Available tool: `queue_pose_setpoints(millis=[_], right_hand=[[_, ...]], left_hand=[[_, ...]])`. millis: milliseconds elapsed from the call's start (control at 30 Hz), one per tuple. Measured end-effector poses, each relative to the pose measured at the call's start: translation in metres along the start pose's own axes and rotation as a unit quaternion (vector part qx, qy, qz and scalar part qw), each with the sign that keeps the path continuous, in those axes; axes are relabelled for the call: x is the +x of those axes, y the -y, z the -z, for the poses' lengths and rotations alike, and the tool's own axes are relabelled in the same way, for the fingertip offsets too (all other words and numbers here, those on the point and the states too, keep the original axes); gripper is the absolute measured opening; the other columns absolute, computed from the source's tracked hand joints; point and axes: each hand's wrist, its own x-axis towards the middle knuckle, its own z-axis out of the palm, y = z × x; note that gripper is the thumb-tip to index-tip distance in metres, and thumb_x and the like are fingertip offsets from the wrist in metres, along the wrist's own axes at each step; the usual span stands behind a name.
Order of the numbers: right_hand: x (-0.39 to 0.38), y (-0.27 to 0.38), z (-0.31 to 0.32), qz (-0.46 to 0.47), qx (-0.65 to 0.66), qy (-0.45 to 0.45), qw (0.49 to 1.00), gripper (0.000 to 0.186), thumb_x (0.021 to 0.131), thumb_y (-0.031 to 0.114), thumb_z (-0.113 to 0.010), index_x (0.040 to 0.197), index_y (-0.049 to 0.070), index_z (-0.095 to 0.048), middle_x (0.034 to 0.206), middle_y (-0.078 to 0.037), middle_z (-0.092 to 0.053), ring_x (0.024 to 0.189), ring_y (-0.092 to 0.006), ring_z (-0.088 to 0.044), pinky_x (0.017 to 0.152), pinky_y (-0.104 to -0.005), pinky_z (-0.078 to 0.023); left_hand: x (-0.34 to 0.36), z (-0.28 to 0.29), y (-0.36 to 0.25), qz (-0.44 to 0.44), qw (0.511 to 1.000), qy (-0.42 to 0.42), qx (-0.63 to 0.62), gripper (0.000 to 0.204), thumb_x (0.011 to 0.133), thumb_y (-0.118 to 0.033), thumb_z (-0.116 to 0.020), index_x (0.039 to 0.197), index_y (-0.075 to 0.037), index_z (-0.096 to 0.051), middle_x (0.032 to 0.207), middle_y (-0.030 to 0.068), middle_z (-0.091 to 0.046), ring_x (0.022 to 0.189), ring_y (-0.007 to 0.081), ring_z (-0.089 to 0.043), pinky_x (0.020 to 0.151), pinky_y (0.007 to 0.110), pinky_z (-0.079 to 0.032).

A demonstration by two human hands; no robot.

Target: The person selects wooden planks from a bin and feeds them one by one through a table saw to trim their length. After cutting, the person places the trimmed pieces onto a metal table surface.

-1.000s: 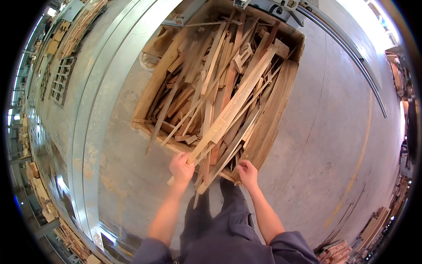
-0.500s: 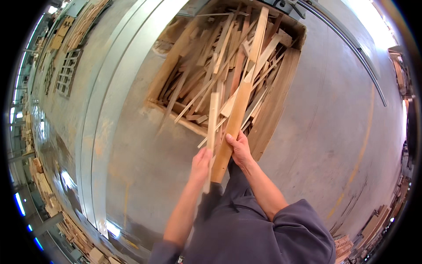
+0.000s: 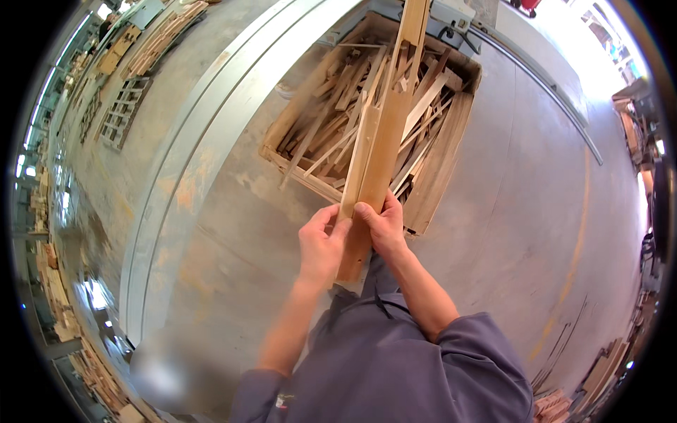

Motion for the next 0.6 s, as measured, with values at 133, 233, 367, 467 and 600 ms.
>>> queue_pose_setpoints(millis=[133,233,367,467,600], right_hand=[[-0.019,0.017,-0.014,0.015,0.092,0.056,0.994,0.045,0.088,0.016,-0.078,0.126,0.002,-0.057,0.115,-0.007,-0.066,0.107,-0.0172,-0.062,0.091,-0.0334,-0.052],[-0.019,0.019,-0.015,0.036,0.183,0.174,0.967,0.041,0.086,0.015,-0.081,0.119,0.004,-0.06,0.111,-0.007,-0.065,0.106,-0.0204,-0.061,0.092,-0.0352,-0.051],[-0.03,0.027,-0.011,0.042,0.18,0.269,0.945,0.029,0.083,0.012,-0.082,0.104,0.007,-0.063,0.102,-0.007,-0.062,0.101,-0.0219,-0.059,0.092,-0.036,-0.05],[-0.046,0.035,-0.018,0.059,0.173,0.295,0.938,0.027,0.082,0.009,-0.082,0.098,0.01,-0.061,0.099,-0.006,-0.059,0.098,-0.0213,-0.059,0.096,-0.0419,-0.05],[-0.059,0.032,-0.011,0.093,0.148,0.321,0.931,0.029,0.079,0.008,-0.084,0.099,0.01,-0.063,0.099,-0.005,-0.058,0.099,-0.0216,-0.059,0.097,-0.0448,-0.05]], left_hand=[[-0.025,0.015,-0.009,-0.17,0.979,-0.022,0.106,0.03,0.086,-0.002,-0.074,0.115,0.0,-0.069,0.095,0.0071,-0.068,0.078,0.0144,-0.064,0.069,0.028,-0.053],[-0.044,0.015,-0.02,-0.276,0.949,-0.066,0.137,0.029,0.083,-0.001,-0.074,0.112,0.0,-0.07,0.093,0.0088,-0.065,0.076,0.0215,-0.063,0.067,0.032,-0.053],[-0.063,0.018,-0.018,-0.39,0.889,-0.13,0.2,0.028,0.08,0.0,-0.071,0.108,-0.003,-0.071,0.092,0.0078,-0.063,0.083,0.0262,-0.063,0.07,0.037,-0.052],[-0.077,0.023,-0.014,-0.426,0.872,-0.14,0.197,0.029,0.076,0.0,-0.07,0.105,-0.004,-0.071,0.092,0.0064,-0.062,0.085,0.0255,-0.063,0.073,0.038,-0.051],[-0.087,0.028,-0.012,-0.46,0.854,-0.14,0.199,0.031,0.072,-0.001,-0.071,0.103,-0.004,-0.07,0.089,0.0053,-0.06,0.082,0.0241,-0.062,0.071,0.037,-0.05]])
